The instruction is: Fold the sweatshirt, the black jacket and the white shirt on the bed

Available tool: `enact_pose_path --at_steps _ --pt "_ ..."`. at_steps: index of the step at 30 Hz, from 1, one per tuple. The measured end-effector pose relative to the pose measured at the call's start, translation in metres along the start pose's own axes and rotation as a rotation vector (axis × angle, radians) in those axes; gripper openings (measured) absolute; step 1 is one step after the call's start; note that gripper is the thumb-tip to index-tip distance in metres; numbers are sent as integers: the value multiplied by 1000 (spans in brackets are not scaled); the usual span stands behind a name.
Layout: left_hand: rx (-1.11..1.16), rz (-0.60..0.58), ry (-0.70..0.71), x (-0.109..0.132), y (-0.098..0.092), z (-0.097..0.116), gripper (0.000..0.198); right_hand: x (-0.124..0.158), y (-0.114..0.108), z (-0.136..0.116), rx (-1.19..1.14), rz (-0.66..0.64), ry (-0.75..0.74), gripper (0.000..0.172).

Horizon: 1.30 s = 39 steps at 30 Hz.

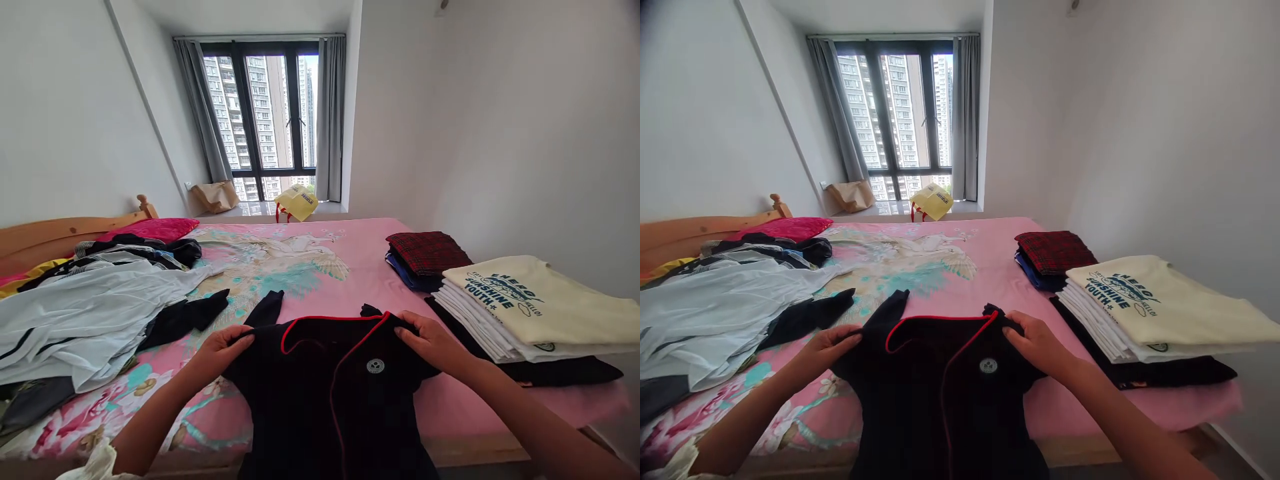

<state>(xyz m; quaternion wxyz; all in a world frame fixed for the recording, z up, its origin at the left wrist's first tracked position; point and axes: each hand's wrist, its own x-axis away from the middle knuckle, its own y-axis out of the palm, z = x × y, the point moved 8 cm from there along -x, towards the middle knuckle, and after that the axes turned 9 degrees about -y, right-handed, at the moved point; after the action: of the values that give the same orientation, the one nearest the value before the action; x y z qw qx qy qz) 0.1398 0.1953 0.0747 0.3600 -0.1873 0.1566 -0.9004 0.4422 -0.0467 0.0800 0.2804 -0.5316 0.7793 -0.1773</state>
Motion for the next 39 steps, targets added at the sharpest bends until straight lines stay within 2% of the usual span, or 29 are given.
enact_pose_path --at_steps 3,8,14,16,18,20,21,23,25,27,29,31,35,37,39 --pt "-34 49 99 33 -4 30 36 17 -22 -36 39 35 -47 28" --pt "-127 -13 119 83 6 62 34 49 -50 -97 126 57 -104 28" --pt "10 128 201 137 -12 105 37 88 -79 -149 130 89 -169 25" --pt "38 86 190 153 -15 119 39 96 -91 -168 132 128 -201 23" --pt "-6 -25 171 167 -13 134 42 102 -104 -188 134 149 -236 23" --pt "-90 -112 150 179 -12 150 41 103 -111 -209 136 90 -262 25" --pt "-115 -117 139 183 -15 158 40 103 -113 -217 132 23 -259 26" --pt "-93 -39 141 188 -29 176 42 103 -117 -228 122 -117 -197 29" --pt "-24 104 178 192 -48 195 50 103 -129 -236 114 -152 -136 31" --pt "43 255 244 198 -65 213 59 102 -148 -250 96 -42 -189 34" --pt "66 364 324 203 -75 229 65 102 -164 -265 58 101 -331 34" --pt "-61 431 349 202 -76 242 67 99 -168 -271 46 191 -409 35" --pt "-633 616 302 189 -75 262 61 78 -166 -256 211 272 -269 40" --pt "-704 664 333 184 -80 271 63 69 -172 -251 288 331 -203 45" --pt "-665 674 370 180 -87 276 66 63 -181 -254 310 395 -203 50"
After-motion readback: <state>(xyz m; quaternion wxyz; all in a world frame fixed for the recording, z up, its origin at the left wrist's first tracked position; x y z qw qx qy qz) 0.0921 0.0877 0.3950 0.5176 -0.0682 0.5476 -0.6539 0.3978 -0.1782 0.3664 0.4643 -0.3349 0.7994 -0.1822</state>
